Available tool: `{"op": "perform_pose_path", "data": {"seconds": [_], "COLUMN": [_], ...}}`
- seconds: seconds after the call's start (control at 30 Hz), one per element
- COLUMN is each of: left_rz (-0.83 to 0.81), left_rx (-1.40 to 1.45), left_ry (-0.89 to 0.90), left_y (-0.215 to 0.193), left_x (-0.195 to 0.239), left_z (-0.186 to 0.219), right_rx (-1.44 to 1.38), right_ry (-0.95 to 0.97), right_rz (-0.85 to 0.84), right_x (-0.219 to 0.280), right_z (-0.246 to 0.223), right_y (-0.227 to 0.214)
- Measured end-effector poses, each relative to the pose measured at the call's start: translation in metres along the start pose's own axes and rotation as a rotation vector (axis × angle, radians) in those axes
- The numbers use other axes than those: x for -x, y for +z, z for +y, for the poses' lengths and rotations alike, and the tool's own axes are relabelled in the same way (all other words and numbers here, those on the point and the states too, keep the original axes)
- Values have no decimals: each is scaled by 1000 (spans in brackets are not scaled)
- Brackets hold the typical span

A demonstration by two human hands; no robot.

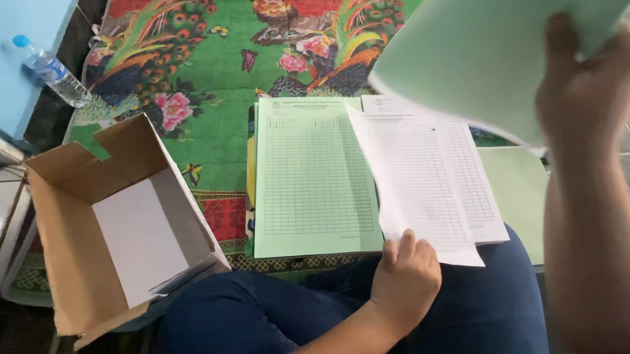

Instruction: The person sits on a mat and repeatedly folds light green sheets of paper in half, then places them into a stack. The person handles the sheets one at a time and continues folding throughout the clip.

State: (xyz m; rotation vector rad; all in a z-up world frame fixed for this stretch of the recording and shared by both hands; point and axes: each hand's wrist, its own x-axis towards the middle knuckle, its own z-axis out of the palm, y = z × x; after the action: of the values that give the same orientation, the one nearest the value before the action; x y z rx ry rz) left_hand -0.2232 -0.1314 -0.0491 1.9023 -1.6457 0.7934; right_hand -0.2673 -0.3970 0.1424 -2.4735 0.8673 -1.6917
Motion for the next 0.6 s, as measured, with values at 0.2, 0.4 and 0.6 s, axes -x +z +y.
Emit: {"op": "perform_pose_path", "data": {"seconds": [0.2,0.4,0.6], "left_rz": [-2,-278,-305], "left_rx": [76,178,435], "left_ry": [-1,131,222], "left_y": [17,42,-20], "left_x": [3,18,-12], "left_z": [-18,-20,-75], "right_rx": [225,219,289], "right_ry": [-555,-239,108], "right_rz": [-254,-870,-1010], "right_x": [19,162,210], "right_z": [-77,-52,-48], "right_y": [-73,-18,-10]}}
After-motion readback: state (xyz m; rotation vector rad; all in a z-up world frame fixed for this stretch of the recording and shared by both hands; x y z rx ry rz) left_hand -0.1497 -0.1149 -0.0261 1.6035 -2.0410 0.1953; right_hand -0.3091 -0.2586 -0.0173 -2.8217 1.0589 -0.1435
